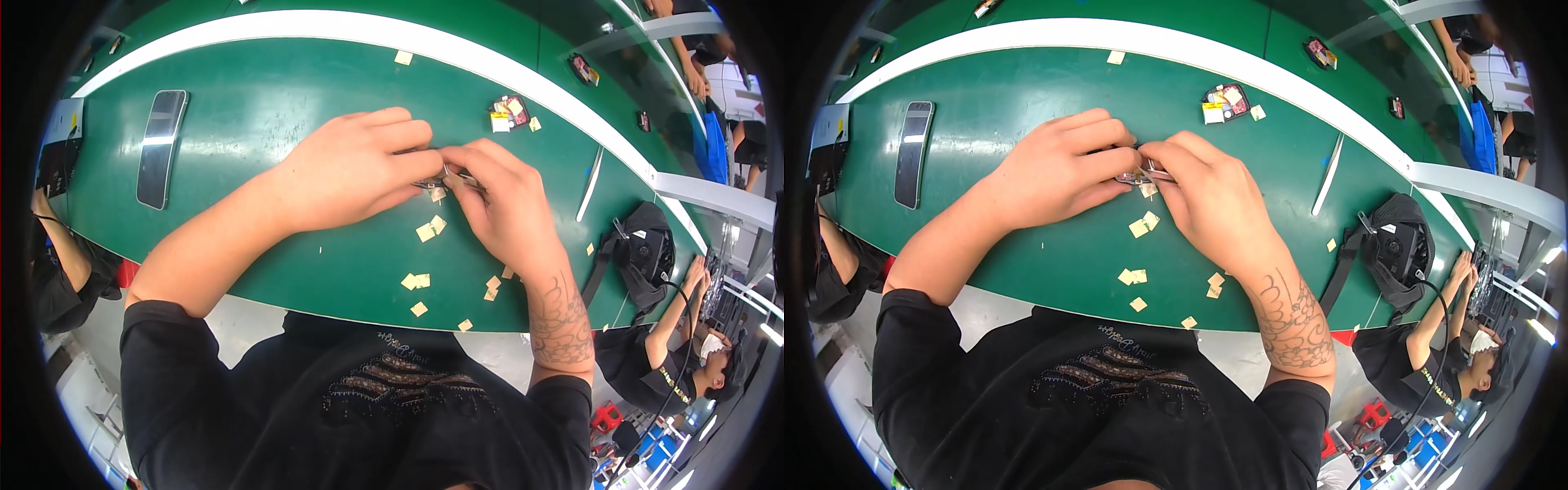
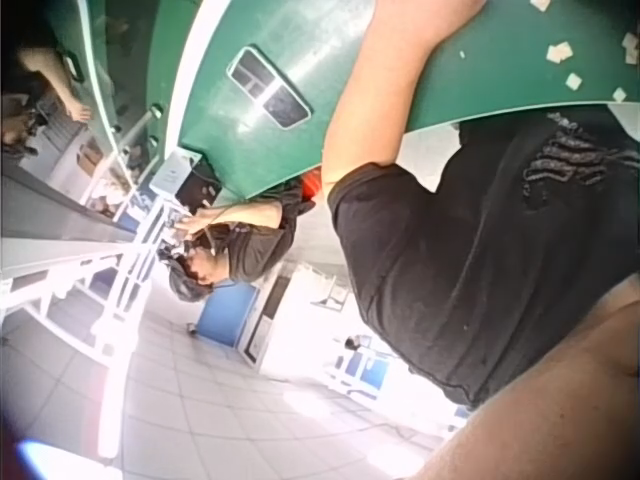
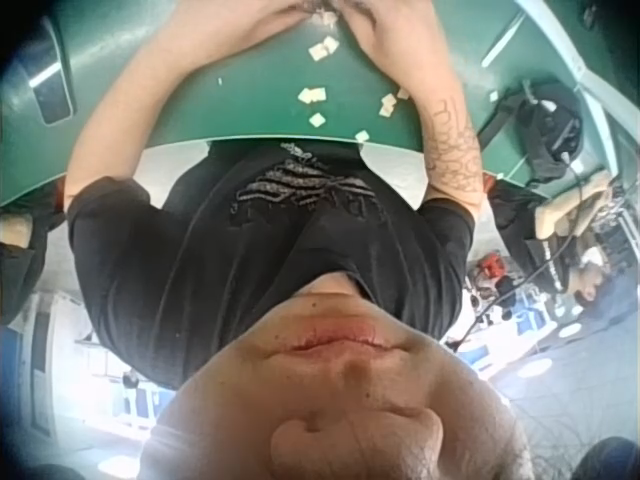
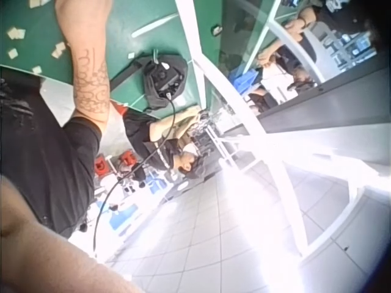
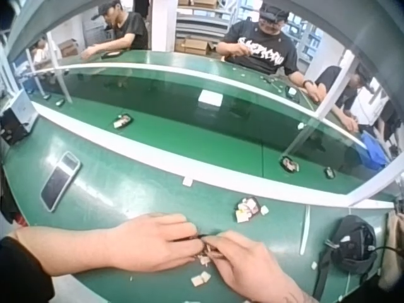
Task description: Manually assembling and inspecting small electronic or mechanical components at a factory workbench.
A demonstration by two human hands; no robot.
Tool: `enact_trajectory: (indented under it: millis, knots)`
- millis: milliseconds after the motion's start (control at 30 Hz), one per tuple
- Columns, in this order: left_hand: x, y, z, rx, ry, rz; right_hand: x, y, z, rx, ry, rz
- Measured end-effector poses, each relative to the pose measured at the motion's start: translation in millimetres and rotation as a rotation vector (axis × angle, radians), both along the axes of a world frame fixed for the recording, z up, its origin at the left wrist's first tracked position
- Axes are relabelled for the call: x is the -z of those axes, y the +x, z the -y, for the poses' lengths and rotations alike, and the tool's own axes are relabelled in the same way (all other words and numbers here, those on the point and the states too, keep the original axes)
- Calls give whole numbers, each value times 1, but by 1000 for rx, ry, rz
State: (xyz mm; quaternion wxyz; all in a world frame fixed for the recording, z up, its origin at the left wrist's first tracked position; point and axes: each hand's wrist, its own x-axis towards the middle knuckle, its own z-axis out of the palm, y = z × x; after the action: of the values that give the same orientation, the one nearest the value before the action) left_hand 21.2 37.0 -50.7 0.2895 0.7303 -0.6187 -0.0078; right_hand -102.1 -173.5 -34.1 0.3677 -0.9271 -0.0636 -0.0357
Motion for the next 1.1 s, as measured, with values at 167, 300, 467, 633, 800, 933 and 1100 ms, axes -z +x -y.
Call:
enact_trajectory:
  millis: [167, 300, 467, 633, 800, 933, 1100]
  knots:
    - [1, 0, 2, -25, -28, -62, 1, 0, -1, 26, 59, -16]
    - [0, -1, 2, -32, -24, -85, -4, 1, -1, 49, 99, -68]
    - [1, -1, 2, -33, -29, -102, -5, 0, -6, 106, 125, -131]
    - [1, -2, 2, -33, -45, -151, -4, -1, -15, 149, -4, -37]
    - [0, -3, 1, -44, -48, -153, 0, 2, -24, 150, -101, 74]
    - [2, -3, 0, -35, -5, -134, -1, 5, -15, 146, -25, 27]
    - [5, -8, 3, -74, -4, -244, -3, 4, 12, 345, 196, 21]
